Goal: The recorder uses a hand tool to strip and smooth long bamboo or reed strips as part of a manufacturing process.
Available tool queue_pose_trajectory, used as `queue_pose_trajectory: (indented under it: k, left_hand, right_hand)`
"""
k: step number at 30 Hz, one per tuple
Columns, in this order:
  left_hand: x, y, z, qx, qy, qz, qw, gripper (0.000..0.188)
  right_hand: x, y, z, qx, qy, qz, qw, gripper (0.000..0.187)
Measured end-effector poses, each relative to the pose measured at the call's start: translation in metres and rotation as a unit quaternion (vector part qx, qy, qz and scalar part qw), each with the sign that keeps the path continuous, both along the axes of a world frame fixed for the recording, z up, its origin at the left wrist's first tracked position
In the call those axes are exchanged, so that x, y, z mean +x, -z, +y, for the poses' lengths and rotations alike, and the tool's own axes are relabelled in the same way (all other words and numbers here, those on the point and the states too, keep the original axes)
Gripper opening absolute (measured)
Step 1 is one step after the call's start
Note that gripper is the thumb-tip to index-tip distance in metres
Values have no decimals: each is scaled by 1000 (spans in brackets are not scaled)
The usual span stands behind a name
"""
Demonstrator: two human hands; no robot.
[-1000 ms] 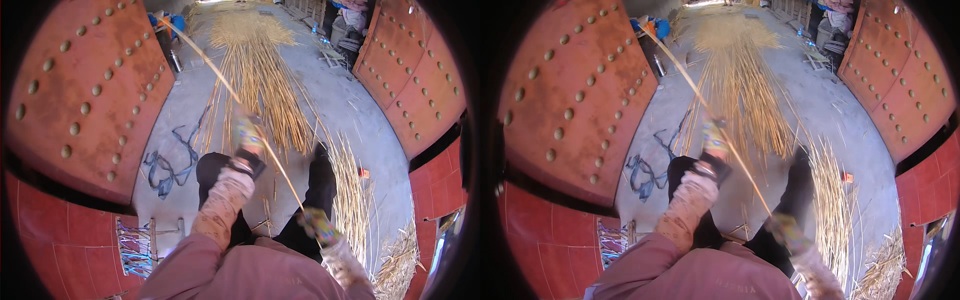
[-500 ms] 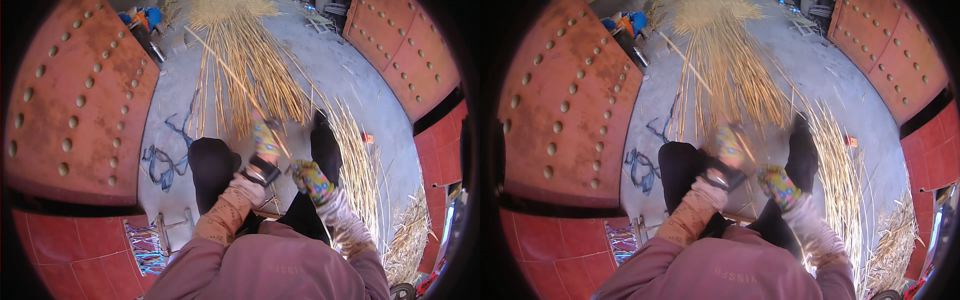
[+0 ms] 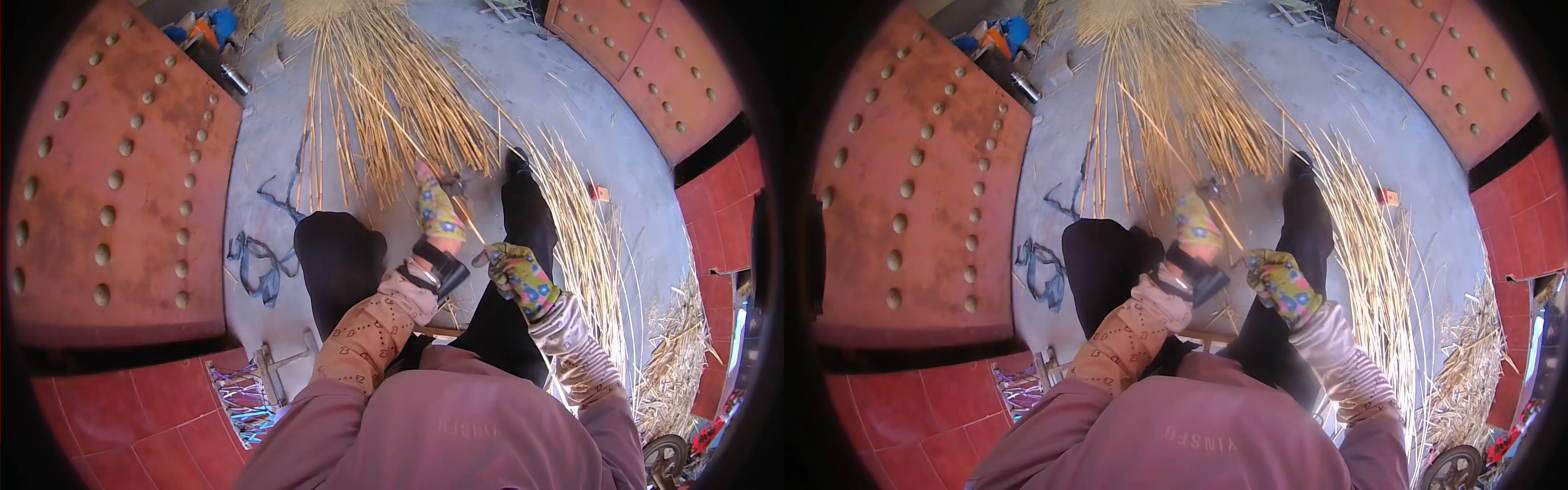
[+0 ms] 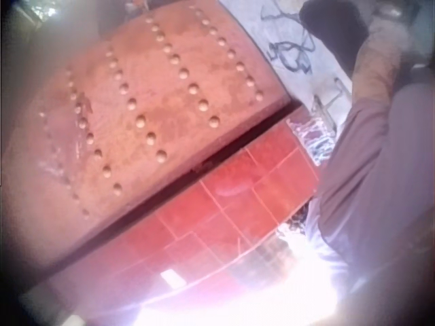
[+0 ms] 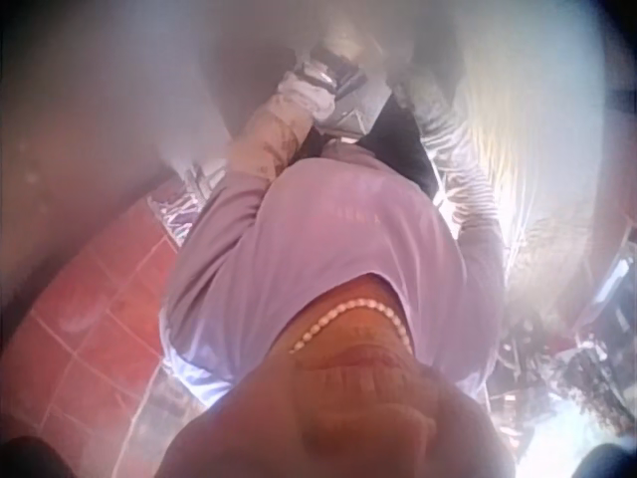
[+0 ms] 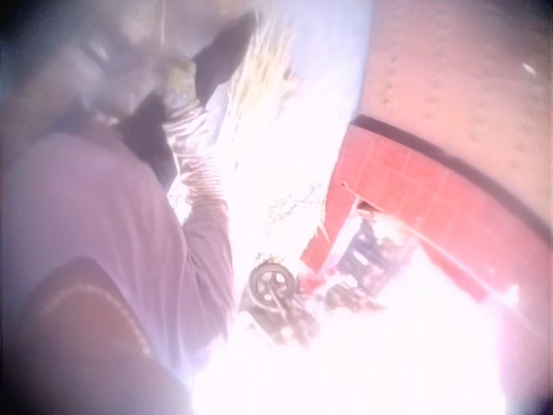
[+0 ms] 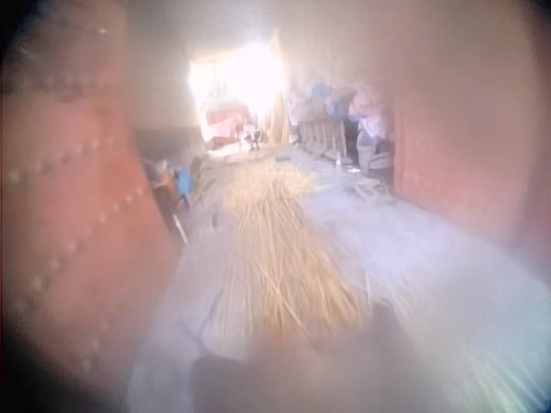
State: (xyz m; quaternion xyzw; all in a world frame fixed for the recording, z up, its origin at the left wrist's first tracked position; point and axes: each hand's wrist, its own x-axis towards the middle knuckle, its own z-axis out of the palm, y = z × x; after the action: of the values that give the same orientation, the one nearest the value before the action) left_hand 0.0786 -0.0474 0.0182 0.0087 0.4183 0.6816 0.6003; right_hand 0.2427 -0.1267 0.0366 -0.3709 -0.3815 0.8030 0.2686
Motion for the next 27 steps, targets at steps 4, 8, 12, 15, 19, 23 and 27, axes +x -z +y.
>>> queue_pose_trajectory:
  k: [4,8,12,15,19,23,27]
  left_hand:
    - [-140,61,20,298,49,9,953,36]
    - [-131,-43,39,99,-24,52,993,43]
    - [-112,-66,36,21,-143,218,965,40]
    - [-183,-53,44,169,-97,66,979,40]
    - [-205,-69,39,74,-184,108,974,41]
    - [-210,-21,29,69,-62,306,947,40]
    - [-186,-28,-1,-50,-63,41,996,24]
  right_hand:
    - [0,-13,-25,14,-62,-31,998,18]
    - [114,41,-54,-171,35,121,977,31]
    - [187,65,-26,57,3,22,998,21]
    - [222,56,3,59,-49,45,996,26]
    - [298,92,-16,189,113,-415,883,18]
    - [244,86,64,193,148,-722,647,50]
    - [87,109,196,251,34,-140,957,47]
